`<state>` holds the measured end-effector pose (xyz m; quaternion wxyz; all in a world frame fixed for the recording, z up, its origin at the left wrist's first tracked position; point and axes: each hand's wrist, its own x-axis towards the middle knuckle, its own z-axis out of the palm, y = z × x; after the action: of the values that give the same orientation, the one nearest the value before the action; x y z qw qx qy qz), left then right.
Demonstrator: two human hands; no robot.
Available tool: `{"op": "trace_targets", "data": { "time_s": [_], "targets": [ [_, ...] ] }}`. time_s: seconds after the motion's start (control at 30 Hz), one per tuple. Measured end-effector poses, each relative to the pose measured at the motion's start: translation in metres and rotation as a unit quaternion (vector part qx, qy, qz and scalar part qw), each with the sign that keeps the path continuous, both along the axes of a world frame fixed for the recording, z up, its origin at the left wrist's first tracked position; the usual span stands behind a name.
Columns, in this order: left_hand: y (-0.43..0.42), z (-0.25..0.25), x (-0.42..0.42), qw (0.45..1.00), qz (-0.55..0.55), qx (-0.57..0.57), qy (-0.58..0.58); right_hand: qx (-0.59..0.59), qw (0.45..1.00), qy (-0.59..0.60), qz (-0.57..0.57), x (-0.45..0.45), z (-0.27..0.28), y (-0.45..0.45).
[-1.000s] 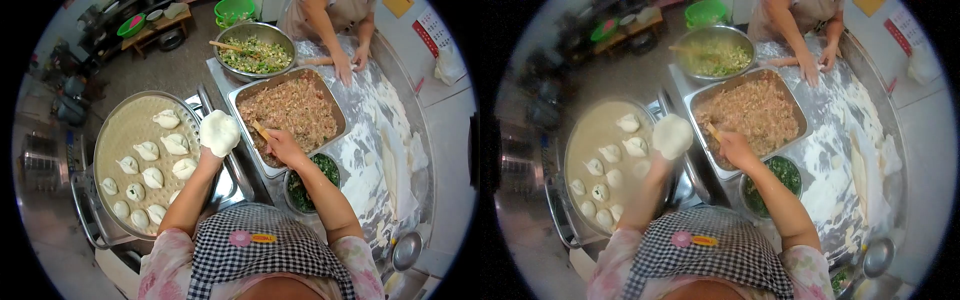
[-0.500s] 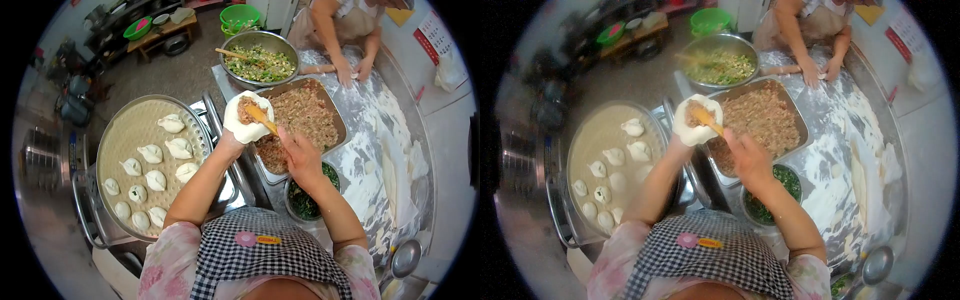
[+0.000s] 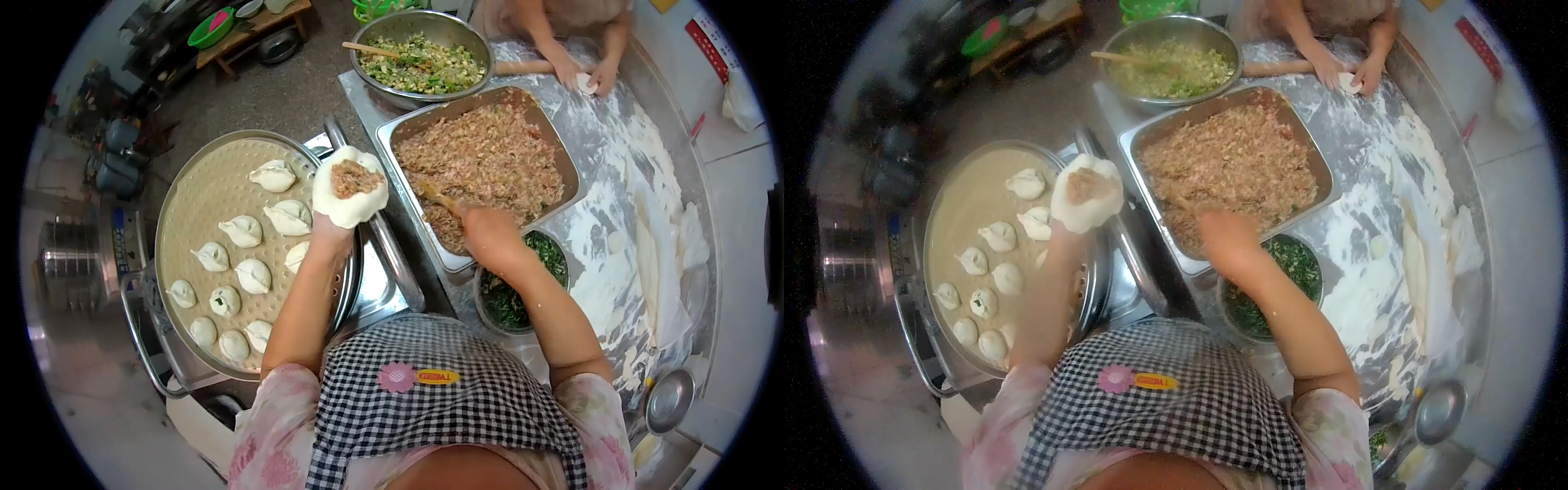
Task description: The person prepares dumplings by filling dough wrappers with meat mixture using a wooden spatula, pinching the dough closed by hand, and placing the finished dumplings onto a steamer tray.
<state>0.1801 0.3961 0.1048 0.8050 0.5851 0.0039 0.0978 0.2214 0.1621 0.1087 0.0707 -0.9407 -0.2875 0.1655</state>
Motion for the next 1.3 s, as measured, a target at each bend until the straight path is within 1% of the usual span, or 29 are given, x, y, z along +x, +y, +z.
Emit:
{"op": "trace_targets", "data": {
  "time_s": [0.07, 0.1, 0.17, 0.23, 0.27, 0.33, 0.37, 0.4, 0.47, 0.57, 0.67, 0.73, 0.77, 0.8, 0.87, 0.9, 0.97, 1.0, 1.03, 1.1, 1.17, 1.2, 1.23, 1.3],
  "targets": [
    [-0.009, -0.001, -0.011, 0.999, 0.016, 0.005, 0.047, 0.039, 0.999, 0.025, 0.007, -0.005, -0.001, 0.007],
    [-0.014, 0.000, -0.014, 0.998, 0.018, -0.021, 0.058, 0.079, 0.996, 0.028, 0.009, -0.006, -0.002, 0.006],
    [-0.018, 0.001, -0.017, 0.997, 0.003, -0.005, 0.073, 0.158, 0.987, 0.032, 0.013, -0.008, -0.003, 0.001],
    [-0.022, 0.003, -0.020, 0.996, -0.001, 0.002, 0.086, 0.252, 0.962, 0.096, -0.045, -0.013, 0.004, -0.005],
    [-0.021, -0.001, -0.020, 0.996, -0.022, -0.041, 0.074, 0.298, 0.943, 0.127, -0.073, -0.017, 0.009, -0.005],
    [-0.021, -0.003, -0.019, 0.997, -0.008, 0.021, 0.072, 0.346, 0.931, 0.096, -0.063, -0.029, 0.029, -0.003],
    [-0.022, 0.002, -0.018, 0.997, -0.016, -0.013, 0.080, 0.370, 0.924, 0.081, -0.058, -0.034, 0.034, -0.002],
    [-0.022, 0.017, -0.020, 0.994, -0.034, -0.014, 0.104, 0.359, 0.933, 0.008, -0.016, -0.036, 0.034, -0.001],
    [-0.027, 0.023, -0.016, 0.997, -0.035, 0.023, 0.059, 0.329, 0.931, -0.139, 0.069, -0.038, 0.035, 0.000],
    [-0.030, 0.038, -0.016, 0.998, -0.054, 0.031, 0.008, 0.275, 0.941, -0.165, 0.109, -0.038, 0.038, -0.003],
    [-0.018, 0.041, -0.009, 0.985, -0.123, 0.114, -0.047, 0.227, 0.954, -0.145, 0.132, -0.032, 0.059, -0.007],
    [-0.029, 0.044, -0.015, 0.996, -0.065, 0.061, -0.028, 0.204, 0.964, -0.108, 0.135, -0.025, 0.075, -0.009],
    [-0.029, 0.045, -0.015, 0.997, -0.070, 0.041, -0.016, 0.191, 0.968, -0.090, 0.136, -0.021, 0.083, -0.011],
    [-0.029, 0.047, -0.016, 0.997, -0.075, 0.021, -0.005, 0.232, 0.962, -0.066, 0.129, -0.018, 0.089, -0.015],
    [-0.018, 0.049, -0.011, 0.989, -0.147, -0.003, 0.021, 0.310, 0.943, -0.019, 0.119, -0.010, 0.100, -0.022],
    [-0.018, 0.050, -0.009, 0.992, -0.128, -0.001, 0.010, 0.338, 0.938, -0.004, 0.076, -0.009, 0.103, -0.023],
    [-0.021, 0.050, -0.007, 0.996, -0.092, 0.005, -0.009, 0.300, 0.947, -0.075, 0.084, -0.011, 0.092, -0.016],
    [-0.027, 0.049, -0.008, 0.998, -0.057, -0.024, -0.014, 0.280, 0.950, -0.111, 0.086, -0.014, 0.086, -0.012],
    [-0.034, 0.046, -0.010, 0.998, -0.023, -0.053, -0.019, 0.283, 0.950, -0.095, 0.088, -0.020, 0.082, -0.009],
    [-0.037, 0.041, -0.012, 0.998, 0.019, -0.056, -0.034, 0.286, 0.951, -0.062, 0.095, -0.030, 0.078, -0.005],
    [-0.034, 0.037, -0.012, 0.998, 0.035, -0.003, -0.054, 0.326, 0.944, -0.013, 0.057, -0.025, 0.088, -0.012],
    [-0.029, 0.026, -0.010, 0.997, 0.025, 0.032, -0.063, 0.345, 0.938, 0.012, 0.037, -0.023, 0.091, -0.014],
    [-0.023, 0.011, -0.005, 0.995, 0.014, 0.066, -0.073, 0.339, 0.940, 0.011, 0.042, -0.024, 0.092, -0.015],
    [-0.015, 0.005, -0.001, 0.994, -0.014, 0.094, -0.058, 0.328, 0.943, 0.010, 0.051, -0.026, 0.092, -0.016]
  ]
}}
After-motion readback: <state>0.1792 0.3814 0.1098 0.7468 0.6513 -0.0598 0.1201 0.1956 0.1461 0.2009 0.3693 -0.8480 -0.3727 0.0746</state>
